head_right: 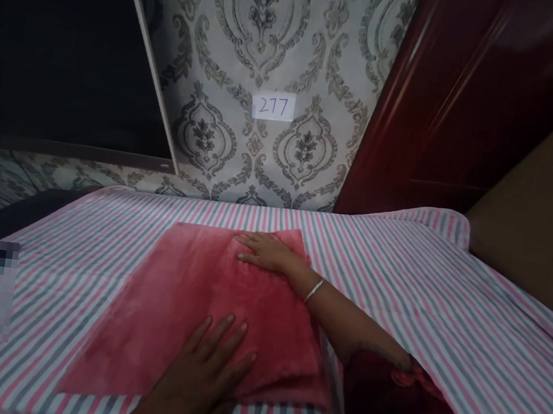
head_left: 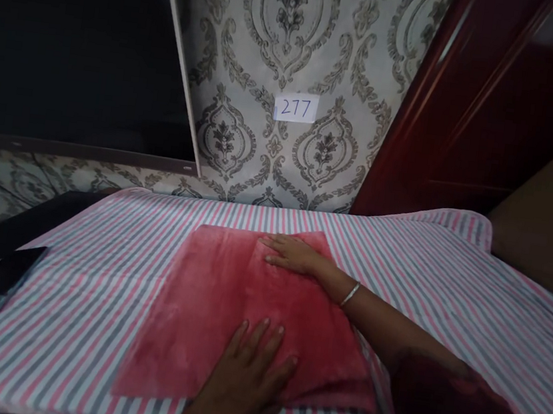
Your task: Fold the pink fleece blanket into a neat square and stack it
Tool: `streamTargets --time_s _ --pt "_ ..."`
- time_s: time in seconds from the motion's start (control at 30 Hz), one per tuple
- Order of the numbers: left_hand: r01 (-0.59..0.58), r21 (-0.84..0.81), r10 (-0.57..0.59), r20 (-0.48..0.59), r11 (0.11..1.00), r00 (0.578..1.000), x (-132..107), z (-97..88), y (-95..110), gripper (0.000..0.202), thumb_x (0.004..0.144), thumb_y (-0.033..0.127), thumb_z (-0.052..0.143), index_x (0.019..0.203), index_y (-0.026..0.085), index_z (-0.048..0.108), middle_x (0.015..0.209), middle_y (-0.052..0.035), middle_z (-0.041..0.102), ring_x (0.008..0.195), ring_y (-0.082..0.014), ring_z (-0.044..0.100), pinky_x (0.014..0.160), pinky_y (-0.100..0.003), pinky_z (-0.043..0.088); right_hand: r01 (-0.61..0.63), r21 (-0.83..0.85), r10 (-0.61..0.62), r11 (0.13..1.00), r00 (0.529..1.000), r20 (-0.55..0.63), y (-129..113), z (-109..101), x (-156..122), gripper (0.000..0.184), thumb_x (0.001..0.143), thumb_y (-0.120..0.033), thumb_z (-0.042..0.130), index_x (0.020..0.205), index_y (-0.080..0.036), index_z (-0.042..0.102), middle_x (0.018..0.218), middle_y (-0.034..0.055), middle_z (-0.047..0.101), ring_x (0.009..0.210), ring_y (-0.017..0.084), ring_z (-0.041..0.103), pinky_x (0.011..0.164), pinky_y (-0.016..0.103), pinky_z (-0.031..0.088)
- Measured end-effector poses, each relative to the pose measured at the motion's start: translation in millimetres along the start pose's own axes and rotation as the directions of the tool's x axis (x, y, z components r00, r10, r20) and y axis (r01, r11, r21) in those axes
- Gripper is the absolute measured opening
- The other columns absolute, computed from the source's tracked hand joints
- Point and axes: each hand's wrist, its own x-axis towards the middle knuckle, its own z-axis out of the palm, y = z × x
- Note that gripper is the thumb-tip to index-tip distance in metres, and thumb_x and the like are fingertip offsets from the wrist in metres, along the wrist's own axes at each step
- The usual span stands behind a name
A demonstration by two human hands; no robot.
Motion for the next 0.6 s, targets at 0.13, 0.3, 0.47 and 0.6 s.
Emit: streamTargets --time_s 0.13,0.3,0.47,0.6 --pt "-0.002 0.005 0.002 -0.023 1.000 1.000 0 1.6 -1 0.075 0.077 0.032 0.068 0.148 0.032 0.043 0.161 -0.0056 0.034 0.150 -0.0319 0.020 0.122 -0.053 0.012 -0.030 -0.009 0.029 1.000 0.997 -0.065 -4 5 -5 0.068 0.098 -0.069 0.032 0.157 -0.036 0.026 0.163 0.0035 0.027 0.149 0.029 0.027 0.118 0.055 0.022" --pt "0.021 -0.017 -0.020 0.025 1.000 0.999 -1 -6.8 0 0.079 0.079 0.026 0.066 0.152 0.032 0.036 0.164 -0.0045 0.027 0.151 -0.0303 0.019 0.121 -0.052 0.020 -0.054 -0.077 0.050 0.996 0.998 -0.050 -16 -2 -9 0.067 0.100 -0.065 0.031 0.158 -0.032 0.026 0.164 0.0055 0.026 0.148 0.029 0.029 0.118 0.054 0.024" --pt "0.012 -0.071 -0.013 -0.009 0.997 1.000 0 -18.7 2 0.071 0.086 0.031 0.062 0.152 0.031 0.036 0.160 -0.0065 0.036 0.147 -0.0300 0.030 0.116 -0.053 0.031 -0.193 -0.232 0.191 0.954 0.981 -0.029 -48 -21 -17 0.064 0.101 -0.055 0.038 0.157 -0.025 0.031 0.161 0.0124 0.032 0.146 0.035 0.031 0.117 0.058 0.024" --pt "-0.024 -0.110 0.004 -0.174 0.994 0.985 -6 -40.3 -10 0.049 0.092 0.022 0.052 0.141 0.021 0.050 0.137 -0.0087 0.061 0.131 -0.0229 0.052 0.114 -0.047 0.036 -0.078 -0.223 0.068 0.972 0.996 -0.053 -94 -28 -29 0.056 0.103 -0.046 0.036 0.155 -0.025 0.036 0.161 0.0116 0.032 0.148 0.032 0.028 0.119 0.057 0.021"
